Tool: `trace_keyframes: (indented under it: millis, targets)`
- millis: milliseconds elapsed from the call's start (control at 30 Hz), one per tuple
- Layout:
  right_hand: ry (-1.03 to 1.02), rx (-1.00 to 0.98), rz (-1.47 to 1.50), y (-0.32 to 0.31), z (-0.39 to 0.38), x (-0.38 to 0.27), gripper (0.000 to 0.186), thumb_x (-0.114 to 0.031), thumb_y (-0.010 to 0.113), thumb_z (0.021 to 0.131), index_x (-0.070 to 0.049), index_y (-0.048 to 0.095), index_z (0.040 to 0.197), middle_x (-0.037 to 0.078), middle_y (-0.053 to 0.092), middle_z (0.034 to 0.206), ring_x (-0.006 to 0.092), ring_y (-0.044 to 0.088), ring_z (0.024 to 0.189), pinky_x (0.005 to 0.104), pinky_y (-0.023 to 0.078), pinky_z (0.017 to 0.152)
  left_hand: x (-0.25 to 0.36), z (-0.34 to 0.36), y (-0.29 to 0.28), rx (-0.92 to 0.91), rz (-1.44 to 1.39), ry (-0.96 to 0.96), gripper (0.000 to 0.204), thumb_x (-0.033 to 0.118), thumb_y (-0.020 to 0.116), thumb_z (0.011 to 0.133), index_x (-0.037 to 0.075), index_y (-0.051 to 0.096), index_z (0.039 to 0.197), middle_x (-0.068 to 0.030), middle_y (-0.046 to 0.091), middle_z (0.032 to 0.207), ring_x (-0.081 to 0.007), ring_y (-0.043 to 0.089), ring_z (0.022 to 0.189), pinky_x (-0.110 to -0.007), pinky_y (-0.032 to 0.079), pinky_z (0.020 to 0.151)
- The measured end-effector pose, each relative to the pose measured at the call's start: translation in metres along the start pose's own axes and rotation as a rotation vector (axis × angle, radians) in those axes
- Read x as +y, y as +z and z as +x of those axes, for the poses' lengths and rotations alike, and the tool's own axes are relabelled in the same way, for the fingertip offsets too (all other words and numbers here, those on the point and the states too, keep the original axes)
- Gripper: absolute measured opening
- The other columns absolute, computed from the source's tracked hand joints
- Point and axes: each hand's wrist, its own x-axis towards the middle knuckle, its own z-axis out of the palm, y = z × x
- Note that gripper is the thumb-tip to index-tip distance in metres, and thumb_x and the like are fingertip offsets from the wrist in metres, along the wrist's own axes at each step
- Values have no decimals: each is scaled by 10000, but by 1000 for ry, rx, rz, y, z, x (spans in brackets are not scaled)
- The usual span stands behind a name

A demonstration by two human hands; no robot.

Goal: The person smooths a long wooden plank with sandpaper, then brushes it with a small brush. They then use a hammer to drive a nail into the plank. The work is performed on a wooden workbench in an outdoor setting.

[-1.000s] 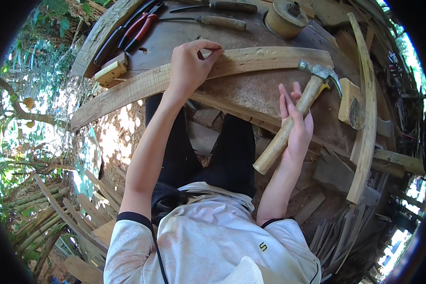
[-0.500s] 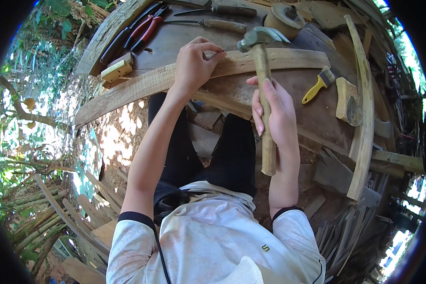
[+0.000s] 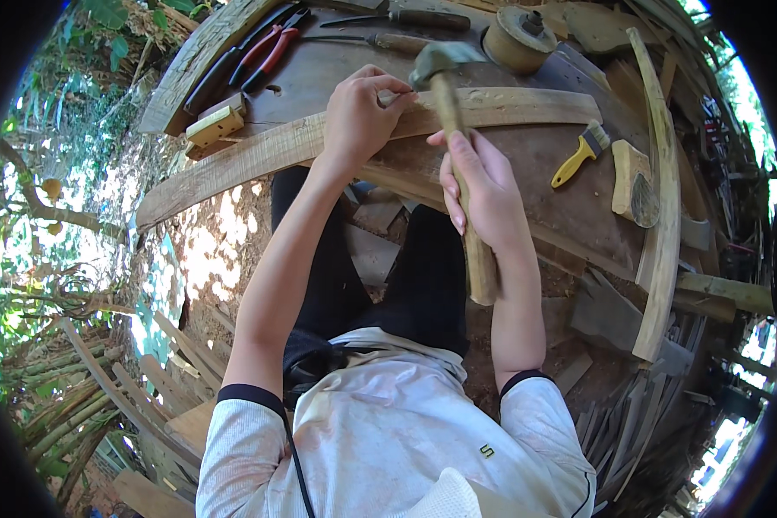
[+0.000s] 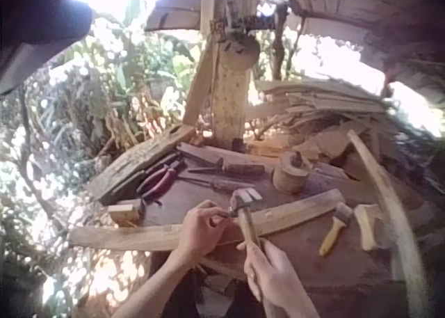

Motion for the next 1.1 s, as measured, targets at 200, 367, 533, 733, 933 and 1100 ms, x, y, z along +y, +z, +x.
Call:
trace_keyframes:
  millis: [200, 367, 533, 733, 933, 1100]
  targets:
    - [-15, 6, -4, 4, -2, 2, 439, -399, 476, 1121, 21, 574, 1205, -16, 477, 688, 42, 424, 413, 218, 357, 376, 3, 0, 0, 1, -6, -26, 141, 196, 828, 829, 71, 814, 894, -99, 724, 921, -304, 700, 793, -412, 544, 758]
    - [-29, 24, 16, 2, -1, 3, 444, -408, 483, 1118, 21, 572, 1193, -16, 480, 691, 43, 425, 410, 222, 358, 373, 3, 1, -1, -11, -3, -40, 135, 192, 826, 828, 71, 815, 887, -102, 728, 919, -309, 701, 823, -408, 542, 766]
    - [67, 19, -38, -2, 4, 4, 422, -402, 483, 1119, 6, 572, 1180, -16, 482, 691, 44, 427, 408, 224, 353, 370, -3, 4, -1, 35, 20, 29, 130, 179, 826, 825, 66, 815, 887, -98, 732, 916, -295, 697, 772, -401, 542, 742]
    - [-9, 54, 14, 1, -2, 27, 401, -394, 483, 1120, -6, 567, 1179, -11, 488, 690, 48, 444, 416, 226, 353, 371, 0, 1, -2, -7, -20, 31, 172, 150, 827, 844, 22, 805, 958, -80, 739, 906, -167, 616, 622, -316, 501, 616]
    - [-96, 46, 103, -1, -2, 11, 406, -404, 464, 1124, -17, 561, 1201, -5, 491, 691, 59, 454, 420, 227, 363, 376, -3, 2, -2, -5, -21, 8, 202, 170, 839, 845, 8, 801, 959, -85, 742, 914, -165, 614, 613, -311, 502, 619]
    - [-95, 56, 95, -6, 2, 16, 407, -402, 458, 1126, -16, 564, 1193, 6, 497, 688, 69, 458, 410, 230, 369, 373, -4, 4, -3, -3, -36, -15, 214, 175, 833, 852, 2, 798, 973, -83, 745, 928, -163, 617, 614, -313, 504, 624]
